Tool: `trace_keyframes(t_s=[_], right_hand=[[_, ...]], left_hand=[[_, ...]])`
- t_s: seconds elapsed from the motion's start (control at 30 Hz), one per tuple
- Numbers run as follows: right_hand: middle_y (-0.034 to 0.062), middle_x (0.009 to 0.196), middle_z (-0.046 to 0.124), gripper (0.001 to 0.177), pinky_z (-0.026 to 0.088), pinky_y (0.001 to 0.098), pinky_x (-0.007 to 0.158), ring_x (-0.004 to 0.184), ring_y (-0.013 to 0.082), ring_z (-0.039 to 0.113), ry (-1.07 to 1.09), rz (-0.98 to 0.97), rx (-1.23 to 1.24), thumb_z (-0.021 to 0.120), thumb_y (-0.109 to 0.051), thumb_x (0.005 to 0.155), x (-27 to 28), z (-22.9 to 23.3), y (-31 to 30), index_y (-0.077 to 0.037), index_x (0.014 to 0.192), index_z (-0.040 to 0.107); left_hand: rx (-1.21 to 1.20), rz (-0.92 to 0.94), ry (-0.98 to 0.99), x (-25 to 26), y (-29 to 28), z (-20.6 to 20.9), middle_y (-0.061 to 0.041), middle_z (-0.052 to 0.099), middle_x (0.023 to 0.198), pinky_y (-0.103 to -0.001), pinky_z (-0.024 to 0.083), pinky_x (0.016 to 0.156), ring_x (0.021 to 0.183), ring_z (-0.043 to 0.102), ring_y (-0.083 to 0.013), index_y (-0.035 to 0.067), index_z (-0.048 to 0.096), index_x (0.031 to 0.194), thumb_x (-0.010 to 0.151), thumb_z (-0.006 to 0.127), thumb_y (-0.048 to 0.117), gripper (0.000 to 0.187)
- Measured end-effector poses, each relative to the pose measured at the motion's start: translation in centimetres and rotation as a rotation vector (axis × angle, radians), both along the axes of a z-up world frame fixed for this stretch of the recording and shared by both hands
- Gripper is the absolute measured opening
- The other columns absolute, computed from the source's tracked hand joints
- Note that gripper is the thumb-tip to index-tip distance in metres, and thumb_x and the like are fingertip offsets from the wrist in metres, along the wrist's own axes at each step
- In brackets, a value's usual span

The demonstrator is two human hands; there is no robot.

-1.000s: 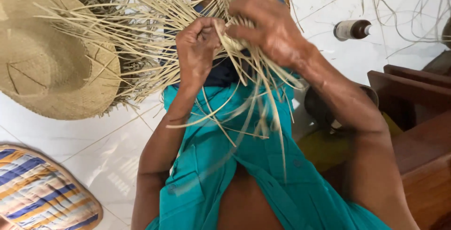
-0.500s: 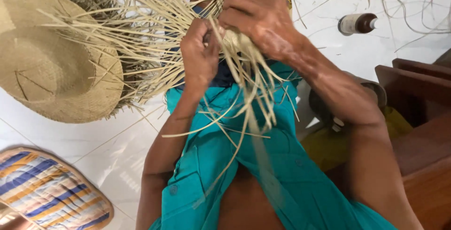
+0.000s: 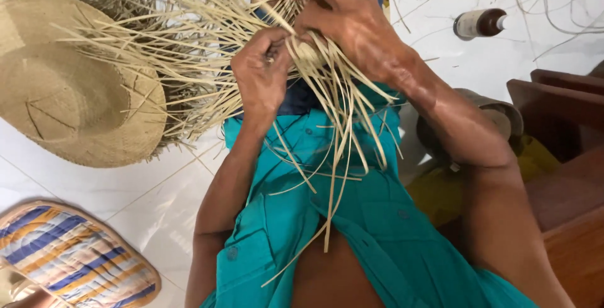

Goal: Manually weaving a hat by interlacing dried straw strands.

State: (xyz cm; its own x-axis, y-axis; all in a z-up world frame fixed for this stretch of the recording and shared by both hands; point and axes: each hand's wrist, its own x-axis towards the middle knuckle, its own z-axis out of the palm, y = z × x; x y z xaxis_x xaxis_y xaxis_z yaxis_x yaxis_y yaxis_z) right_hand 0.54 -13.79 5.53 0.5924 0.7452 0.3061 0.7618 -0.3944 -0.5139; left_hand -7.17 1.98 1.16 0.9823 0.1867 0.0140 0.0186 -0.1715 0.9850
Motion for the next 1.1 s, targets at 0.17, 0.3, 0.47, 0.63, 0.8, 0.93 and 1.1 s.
trace_keyframes(t_s=[0.17, 0.3, 0.47, 0.63, 0.8, 0.93, 1.1], right_hand=[[0.0052, 0.112, 0.056, 0.012, 0.042, 0.0375, 0.103, 0.105, 0.0187, 0.054, -0.365, 0.071, -0.098, 0.081, -0.01, 0.085, -0.9, -3.1, -1.3, -0.012, 0.09, 0.071], [0.0067, 0.119, 0.059, 0.01, 0.033, 0.0364, 0.114, 0.117, 0.0204, 0.055, -0.36, 0.067, -0.097, 0.079, -0.009, 0.084, -0.9, -3.8, -1.4, -0.009, 0.09, 0.07], [-0.0004, 0.089, 0.052, 0.007, 0.043, 0.0279, 0.075, 0.071, 0.0123, 0.047, -0.486, -0.039, 0.037, 0.074, -0.01, 0.088, 0.5, -2.3, 0.4, -0.014, 0.085, 0.069], [0.0051, 0.101, 0.049, 0.014, 0.043, 0.0314, 0.07, 0.071, 0.016, 0.048, -0.3, -0.035, -0.021, 0.074, -0.017, 0.087, 0.6, -0.1, 1.0, -0.008, 0.089, 0.064], [0.0125, 0.116, 0.048, 0.016, 0.04, 0.0389, 0.074, 0.099, 0.0266, 0.051, -0.124, 0.051, -0.115, 0.061, -0.013, 0.091, 1.0, -0.8, -0.1, -0.005, 0.106, 0.061], [0.0062, 0.113, 0.052, 0.008, 0.045, 0.0347, 0.085, 0.095, 0.0183, 0.053, -0.227, 0.038, -0.052, 0.071, -0.012, 0.092, 0.1, -2.3, -0.7, -0.016, 0.085, 0.069], [0.0083, 0.108, 0.058, 0.027, 0.045, 0.0366, 0.094, 0.103, 0.0222, 0.057, -0.314, -0.008, -0.023, 0.083, -0.014, 0.084, -0.9, -3.7, -1.0, -0.003, 0.101, 0.066]], left_hand=[[-0.247, -0.01, 0.119, 0.3, 0.9, -0.9, 0.001, 0.059, 0.072, -0.016, 0.034, 0.055, 0.06, 0.041, -0.0042, -0.002, 0.069, 0.097, 0.085, 0.064, 0.0, 0.013], [-0.162, -0.037, 0.105, 0.6, 0.8, -1.3, 0.003, 0.048, 0.064, -0.018, 0.028, 0.048, 0.055, 0.034, -0.0041, -0.003, 0.064, 0.083, 0.084, 0.063, -0.003, 0.001], [0.209, 0.011, -0.068, 0.2, -0.3, -0.6, -0.004, 0.047, 0.066, -0.027, 0.037, 0.052, 0.057, 0.04, -0.014, 0.0, 0.054, 0.082, 0.082, 0.052, -0.003, 0.004], [0.107, -0.039, -0.024, 0.1, 0.3, 0.0, -0.001, 0.048, 0.077, -0.023, 0.033, 0.055, 0.06, 0.036, -0.0103, 0.002, 0.066, 0.093, 0.08, 0.065, -0.001, 0.014], [0.009, -0.022, -0.037, 0.0, 0.0, -0.5, -0.002, 0.061, 0.091, -0.02, 0.034, 0.055, 0.06, 0.038, -0.0077, 0.001, 0.066, 0.096, 0.072, 0.055, -0.012, 0.029], [0.042, 0.026, -0.005, 0.4, 0.4, -0.4, -0.005, 0.057, 0.083, -0.023, 0.043, 0.064, 0.07, 0.05, -0.0115, 0.001, 0.067, 0.092, 0.083, 0.069, 0.007, 0.012], [-0.157, -0.015, 0.088, 0.8, 0.5, -1.4, -0.003, 0.065, 0.074, -0.019, 0.039, 0.054, 0.058, 0.046, -0.0063, 0.002, 0.069, 0.097, 0.084, 0.067, 0.007, 0.014]])
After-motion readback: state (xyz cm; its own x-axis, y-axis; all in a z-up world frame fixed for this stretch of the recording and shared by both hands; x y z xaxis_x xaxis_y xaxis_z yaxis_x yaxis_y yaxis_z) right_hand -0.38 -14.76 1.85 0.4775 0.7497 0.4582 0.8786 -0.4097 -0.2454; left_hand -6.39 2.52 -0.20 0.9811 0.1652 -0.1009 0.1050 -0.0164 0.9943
